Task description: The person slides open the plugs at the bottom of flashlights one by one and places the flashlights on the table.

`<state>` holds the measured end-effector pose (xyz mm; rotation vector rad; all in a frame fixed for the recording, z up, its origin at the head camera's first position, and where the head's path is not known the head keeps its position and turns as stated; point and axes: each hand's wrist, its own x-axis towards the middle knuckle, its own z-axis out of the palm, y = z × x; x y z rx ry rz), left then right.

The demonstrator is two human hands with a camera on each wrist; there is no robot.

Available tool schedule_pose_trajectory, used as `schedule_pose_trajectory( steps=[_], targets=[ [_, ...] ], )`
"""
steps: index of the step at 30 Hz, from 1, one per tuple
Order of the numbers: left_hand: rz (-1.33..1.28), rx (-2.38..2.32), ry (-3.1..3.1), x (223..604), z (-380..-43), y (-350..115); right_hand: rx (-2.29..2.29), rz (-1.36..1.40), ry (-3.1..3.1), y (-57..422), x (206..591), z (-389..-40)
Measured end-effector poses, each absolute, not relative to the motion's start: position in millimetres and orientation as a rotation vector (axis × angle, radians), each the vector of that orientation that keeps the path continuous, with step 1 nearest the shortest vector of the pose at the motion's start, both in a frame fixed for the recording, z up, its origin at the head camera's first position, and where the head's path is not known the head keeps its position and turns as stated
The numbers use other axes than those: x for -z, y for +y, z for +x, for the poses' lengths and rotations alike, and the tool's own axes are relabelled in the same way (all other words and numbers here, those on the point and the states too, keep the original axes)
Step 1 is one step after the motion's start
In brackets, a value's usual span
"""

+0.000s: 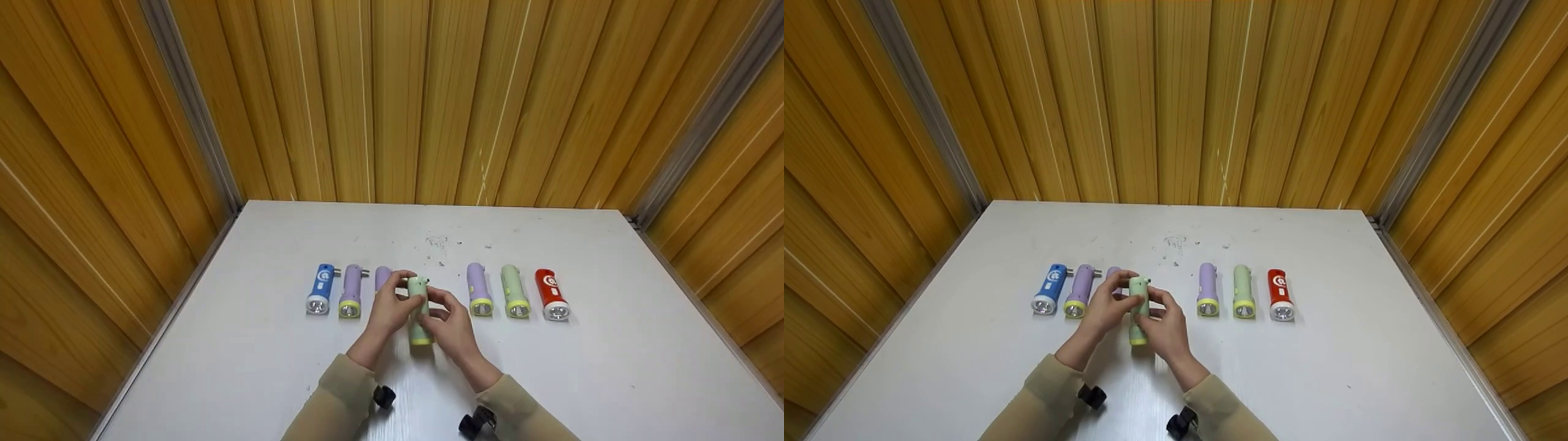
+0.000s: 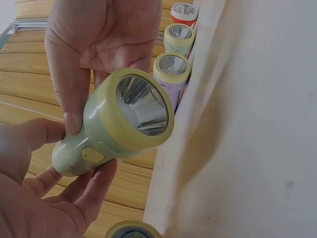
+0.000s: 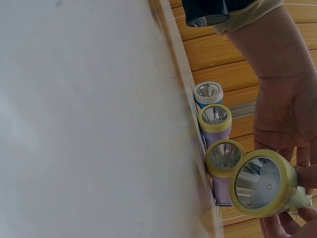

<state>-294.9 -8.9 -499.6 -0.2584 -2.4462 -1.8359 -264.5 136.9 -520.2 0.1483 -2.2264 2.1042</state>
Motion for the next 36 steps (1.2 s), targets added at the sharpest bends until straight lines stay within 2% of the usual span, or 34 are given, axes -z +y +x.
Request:
schedule_pose_trajectory(
  steps=[36],
  targets=[
    [-0.245,1.797,-2.467,501.3,-296.2,-7.8,-2.056,0.162,-2.261,137.0,521.7,-265.0]
  ],
)
